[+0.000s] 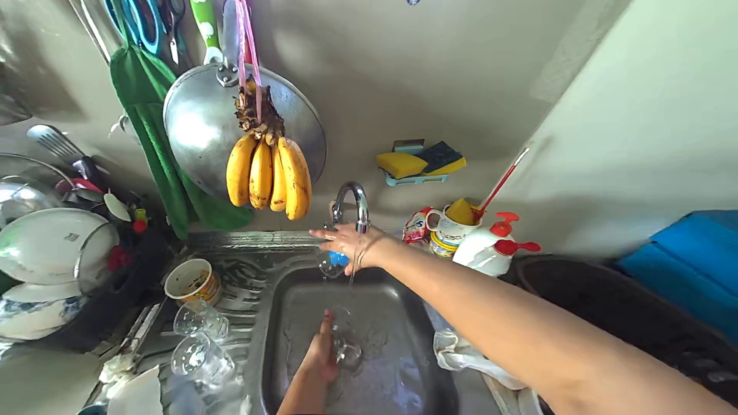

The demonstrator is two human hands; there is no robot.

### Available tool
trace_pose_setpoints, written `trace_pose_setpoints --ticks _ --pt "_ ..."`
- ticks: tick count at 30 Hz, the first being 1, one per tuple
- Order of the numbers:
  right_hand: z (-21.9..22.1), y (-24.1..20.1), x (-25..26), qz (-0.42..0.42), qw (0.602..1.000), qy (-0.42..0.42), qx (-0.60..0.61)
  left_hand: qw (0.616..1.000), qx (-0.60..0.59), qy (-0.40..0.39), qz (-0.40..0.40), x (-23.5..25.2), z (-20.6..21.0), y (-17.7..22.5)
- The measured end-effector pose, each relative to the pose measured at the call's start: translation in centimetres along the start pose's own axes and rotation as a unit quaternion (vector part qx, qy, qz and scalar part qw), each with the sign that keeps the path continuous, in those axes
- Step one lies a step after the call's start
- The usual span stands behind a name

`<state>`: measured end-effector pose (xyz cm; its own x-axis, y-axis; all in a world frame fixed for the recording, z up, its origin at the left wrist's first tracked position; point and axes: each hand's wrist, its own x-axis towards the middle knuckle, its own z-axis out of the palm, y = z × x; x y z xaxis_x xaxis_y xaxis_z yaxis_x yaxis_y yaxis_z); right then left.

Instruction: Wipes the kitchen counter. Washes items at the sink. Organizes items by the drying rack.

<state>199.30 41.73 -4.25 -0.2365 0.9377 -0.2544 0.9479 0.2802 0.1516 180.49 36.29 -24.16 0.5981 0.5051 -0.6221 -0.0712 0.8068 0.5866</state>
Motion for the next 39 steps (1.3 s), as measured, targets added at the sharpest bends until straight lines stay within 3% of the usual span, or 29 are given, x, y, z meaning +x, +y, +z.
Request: trace_pose_setpoints --ticks 3,9,12,14,16,19,23,29,31,39 --pt "0.1 0.5 1.5 0.004 0.999 -0.005 -0.049 0.990 -0.131 -0.056 0.007 -1.8 -1.1 0.0" --pt "0.3 1.7 -0.3 0.064 0.996 0.007 -0.064 0.971 -0.235 -0.051 -0.012 -5.7 -1.5 1.0" --pt "0.6 -0.4 -3.1 0.121 0.991 0.052 -0.005 0.981 -0.191 -0.008 0.039 -7.7 -1.2 1.0" --pt "1.5 -2.7 -4.7 0.161 0.974 0.095 0.130 0.987 -0.109 0.032 0.112 -9.1 -1.1 1.4" --pt "3.6 -4.4 -5.7 0.201 0.917 0.089 0.334 0.983 -0.068 0.033 0.166 -10.0 -1.7 1.4" --pt "8.0 -6.8 -7.3 0.227 0.768 0.120 0.586 0.978 -0.051 0.027 0.199 -11.4 -2.5 1.3" --pt "11.9 -10.1 -8.9 0.257 0.652 0.176 0.692 0.978 -0.064 0.027 0.196 -12.5 -3.0 0.5" --pt "12.2 -13.6 -10.5 0.273 0.473 0.261 0.796 0.981 -0.055 0.000 0.185 -12.8 -4.1 -1.7" --pt "12.2 -14.2 -10.7 0.272 0.458 0.275 0.800 0.983 -0.062 -0.007 0.174 -13.0 -4.1 -2.4" --pt "13.7 -16.5 -11.4 0.285 0.462 0.338 0.769 0.978 -0.150 -0.025 0.140 -13.3 -3.4 -4.8"
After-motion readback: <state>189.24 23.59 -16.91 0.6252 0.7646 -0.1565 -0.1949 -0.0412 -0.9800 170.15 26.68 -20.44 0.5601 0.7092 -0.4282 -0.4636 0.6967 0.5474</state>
